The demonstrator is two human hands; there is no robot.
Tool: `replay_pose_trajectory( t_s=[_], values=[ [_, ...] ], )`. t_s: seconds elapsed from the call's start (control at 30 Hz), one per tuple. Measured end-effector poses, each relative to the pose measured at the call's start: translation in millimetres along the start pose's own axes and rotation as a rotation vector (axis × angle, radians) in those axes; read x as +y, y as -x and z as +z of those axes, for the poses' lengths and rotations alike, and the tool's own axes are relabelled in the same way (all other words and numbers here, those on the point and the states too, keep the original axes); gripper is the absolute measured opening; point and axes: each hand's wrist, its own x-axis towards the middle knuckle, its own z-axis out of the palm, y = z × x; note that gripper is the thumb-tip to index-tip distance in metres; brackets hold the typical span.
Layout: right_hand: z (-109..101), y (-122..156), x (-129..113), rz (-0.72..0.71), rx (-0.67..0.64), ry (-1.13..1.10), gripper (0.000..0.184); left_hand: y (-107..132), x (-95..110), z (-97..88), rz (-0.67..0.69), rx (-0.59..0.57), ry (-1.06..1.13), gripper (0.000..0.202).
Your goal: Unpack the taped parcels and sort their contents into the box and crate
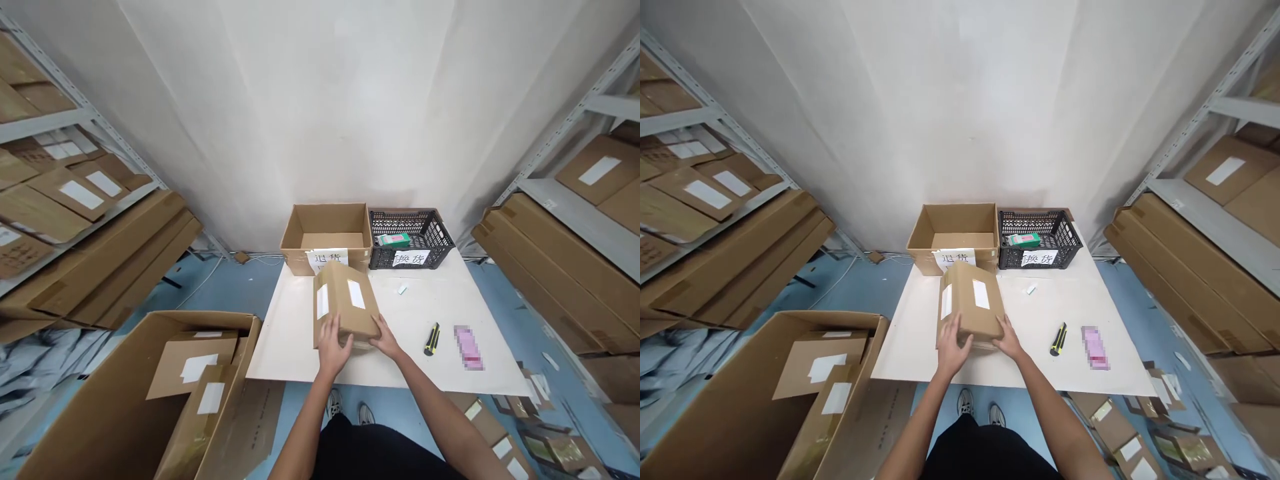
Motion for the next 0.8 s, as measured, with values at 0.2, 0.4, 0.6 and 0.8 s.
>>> replay_pose_trajectory(
  t_s=[0.2, 0.4, 0.6, 0.8],
  values=[
    [-25, 28, 4, 0.19, -0.003, -0.444, 0.089, -1, 43, 21.3, 0.323, -0.412, -0.085, 0.065],
    [-31, 19, -25, 0.207, 0.223, -0.422, 0.081, -65, 40, 11.6, 0.379, -0.654, -0.054, 0.052],
    [-20, 6, -39, 0.18, 0.096, 0.025, 0.072, -197, 37, -5.4, 0.321, -0.779, -0.377, 0.125],
    [-61, 1, -21, 0.149, 0.134, 0.175, 0.07, -234, 43, 13.7, 0.367, -0.84, -0.543, 0.15]
  ],
)
